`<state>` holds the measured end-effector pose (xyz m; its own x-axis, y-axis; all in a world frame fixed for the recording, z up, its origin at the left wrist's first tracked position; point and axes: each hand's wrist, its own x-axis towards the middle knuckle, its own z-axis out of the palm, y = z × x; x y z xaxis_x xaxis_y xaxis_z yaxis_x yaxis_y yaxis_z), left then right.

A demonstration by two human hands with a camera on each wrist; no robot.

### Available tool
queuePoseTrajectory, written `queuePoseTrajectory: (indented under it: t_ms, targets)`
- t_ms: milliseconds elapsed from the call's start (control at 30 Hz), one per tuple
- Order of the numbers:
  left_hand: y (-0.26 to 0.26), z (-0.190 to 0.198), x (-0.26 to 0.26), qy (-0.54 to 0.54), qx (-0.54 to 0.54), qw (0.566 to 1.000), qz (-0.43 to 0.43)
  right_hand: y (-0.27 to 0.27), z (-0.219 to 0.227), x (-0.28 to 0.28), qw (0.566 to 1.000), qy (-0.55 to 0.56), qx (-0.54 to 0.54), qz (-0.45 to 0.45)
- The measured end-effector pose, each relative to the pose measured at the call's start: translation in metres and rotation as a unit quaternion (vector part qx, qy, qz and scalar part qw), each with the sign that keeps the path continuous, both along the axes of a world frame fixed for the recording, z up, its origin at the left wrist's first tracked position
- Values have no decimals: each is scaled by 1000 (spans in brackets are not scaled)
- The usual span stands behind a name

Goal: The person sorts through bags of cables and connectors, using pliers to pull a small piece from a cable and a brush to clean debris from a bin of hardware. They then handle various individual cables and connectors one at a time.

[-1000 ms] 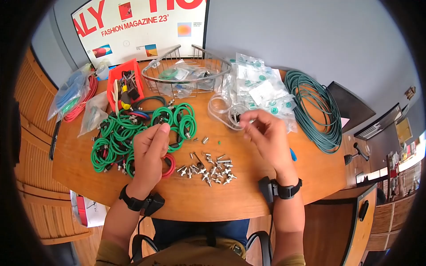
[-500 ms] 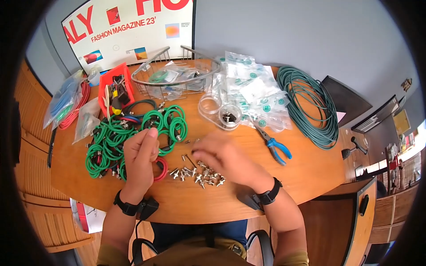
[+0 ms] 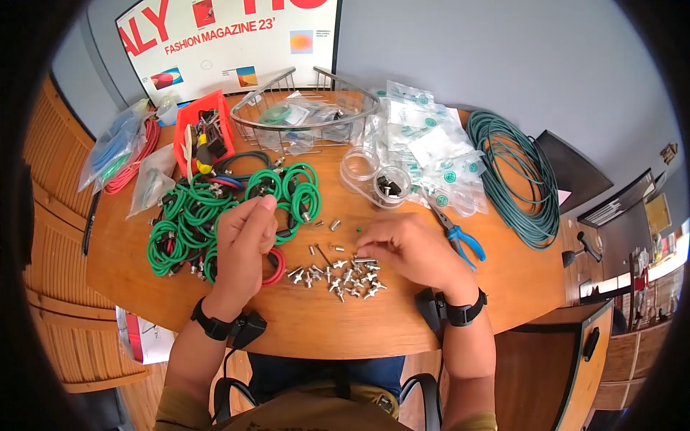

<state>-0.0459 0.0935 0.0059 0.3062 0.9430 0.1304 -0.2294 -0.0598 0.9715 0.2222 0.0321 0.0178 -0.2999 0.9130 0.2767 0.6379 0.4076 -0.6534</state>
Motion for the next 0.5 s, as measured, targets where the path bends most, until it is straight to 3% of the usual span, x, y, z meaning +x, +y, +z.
queuePoseTrajectory:
  t_ms: [67, 200, 500]
  targets:
    - [2, 0, -1, -14, -31, 999, -14, -3, 5, -2, 993, -51, -92, 49]
    - [3, -2, -3, -69, -94, 992, -36, -7, 3, 8, 987, -29, -157, 17]
    - [3, -2, -4, -74, -93, 992, -40, -7, -5, 16, 985, -59, -159, 36]
